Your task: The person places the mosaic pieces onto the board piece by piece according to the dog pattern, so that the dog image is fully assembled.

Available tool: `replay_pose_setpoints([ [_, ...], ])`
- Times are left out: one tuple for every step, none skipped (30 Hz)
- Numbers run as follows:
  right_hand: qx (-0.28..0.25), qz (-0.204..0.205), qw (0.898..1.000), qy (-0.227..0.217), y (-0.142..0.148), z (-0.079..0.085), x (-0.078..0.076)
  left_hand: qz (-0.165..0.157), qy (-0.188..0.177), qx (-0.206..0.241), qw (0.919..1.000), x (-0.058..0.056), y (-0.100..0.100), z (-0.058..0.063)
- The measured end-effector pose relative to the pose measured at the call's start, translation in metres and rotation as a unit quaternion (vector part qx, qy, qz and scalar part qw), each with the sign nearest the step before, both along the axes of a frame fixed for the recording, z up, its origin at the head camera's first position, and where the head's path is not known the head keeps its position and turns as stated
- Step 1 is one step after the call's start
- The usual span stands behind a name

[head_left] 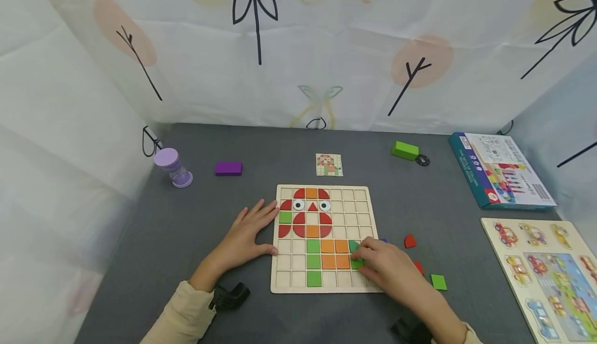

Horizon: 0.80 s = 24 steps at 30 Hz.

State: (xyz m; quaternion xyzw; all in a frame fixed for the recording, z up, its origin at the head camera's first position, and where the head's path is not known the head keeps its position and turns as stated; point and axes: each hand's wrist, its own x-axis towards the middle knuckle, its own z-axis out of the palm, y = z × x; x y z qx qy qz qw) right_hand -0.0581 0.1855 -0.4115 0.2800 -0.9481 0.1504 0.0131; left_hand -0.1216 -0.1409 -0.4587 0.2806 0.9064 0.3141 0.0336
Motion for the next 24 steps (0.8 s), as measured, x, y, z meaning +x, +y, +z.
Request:
replay_pose_setpoints([
  [-0.005, -0.007, 1.0, 0.001, 0.004, 0.002, 0.001, 0.0, -0.001, -0.001, 1.0, 0.0, 0.0, 0.0],
  [-0.008, -0.017, 1.0, 0.0, 0.008, 0.004, 0.002, 0.0, -0.003, -0.001, 1.0, 0.0, 0.0, 0.0],
  [-0.011, -0.031, 0.999, 0.002, 0.014, 0.007, 0.004, 0.0, -0.003, -0.002, 1.0, 0.0, 0.0, -0.001],
  [-0.012, -0.051, 0.999, 0.0, 0.021, 0.01, 0.006, 0.0, -0.005, -0.002, 1.0, 0.0, 0.001, -0.001],
  [-0.01, -0.071, 0.997, -0.002, 0.028, 0.012, 0.008, 0.0, -0.006, -0.003, 1.0, 0.0, 0.001, -0.001],
  [-0.006, -0.092, 0.996, -0.004, 0.036, 0.015, 0.01, 0.0, -0.007, -0.003, 1.0, 0.0, 0.001, -0.001],
  [0.002, -0.113, 0.994, -0.01, 0.044, 0.017, 0.012, 0.0, -0.007, -0.004, 1.0, 0.0, 0.001, -0.001],
  [0.011, -0.133, 0.991, -0.018, 0.052, 0.019, 0.014, 0.0, -0.007, -0.004, 1.0, -0.001, 0.001, -0.001],
  [0.022, -0.15, 0.988, -0.028, 0.059, 0.02, 0.017, 0.0, -0.006, -0.005, 1.0, -0.001, 0.001, 0.0],
  [0.032, -0.163, 0.985, -0.042, 0.066, 0.021, 0.019, 0.0, -0.005, -0.005, 1.0, -0.001, 0.001, 0.0],
  [0.04, -0.17, 0.983, -0.054, 0.073, 0.021, 0.02, 0.0, -0.005, -0.005, 1.0, -0.001, 0.001, 0.0],
  [0.048, -0.177, 0.981, -0.068, 0.079, 0.021, 0.022, 0.0, -0.004, -0.004, 1.0, -0.001, 0.0, 0.001],
  [0.056, -0.181, 0.979, -0.08, 0.084, 0.02, 0.024, 0.0, -0.004, -0.005, 1.0, -0.001, 0.0, 0.001],
  [0.062, -0.183, 0.977, -0.091, 0.088, 0.018, 0.025, 0.001, -0.004, -0.005, 1.0, -0.001, 0.0, 0.001],
  [0.064, -0.181, 0.976, -0.1, 0.092, 0.016, 0.027, 0.003, -0.005, -0.005, 1.0, -0.001, 0.0, 0.001],
  [0.065, -0.182, 0.975, -0.106, 0.094, 0.014, 0.028, 0.004, -0.006, -0.006, 1.0, -0.001, -0.001, 0.002],
  [0.065, -0.183, 0.974, -0.112, 0.096, 0.012, 0.03, 0.004, -0.008, -0.007, 0.9999, -0.001, -0.001, 0.001],
  [0.065, -0.186, 0.974, -0.113, 0.098, 0.01, 0.031, 0.005, -0.009, -0.007, 0.9999, -0.001, -0.001, 0.001],
  [0.065, -0.188, 0.974, -0.112, 0.099, 0.008, 0.032, 0.005, -0.01, -0.009, 0.9999, -0.001, -0.001, 0.001],
  [0.065, -0.194, 0.972, -0.113, 0.1, 0.006, 0.034, 0.006, -0.01, -0.009, 0.9999, -0.001, -0.001, 0.001],
  [0.063, -0.2, 0.971, -0.115, 0.101, 0.005, 0.035, 0.005, -0.01, -0.009, 0.9999, -0.001, -0.001, 0.0],
  [0.066, -0.209, 0.968, -0.119, 0.102, 0.004, 0.037, 0.005, -0.011, -0.009, 0.9999, -0.001, 0.0, 0.0],
  [0.067, -0.216, 0.966, -0.125, 0.104, 0.003, 0.038, 0.005, -0.011, -0.008, 0.9999, -0.001, 0.0, 0.0],
  [0.068, -0.221, 0.964, -0.13, 0.105, 0.002, 0.039, 0.005, -0.01, -0.008, 0.9999, -0.001, 0.0, 0.0],
])
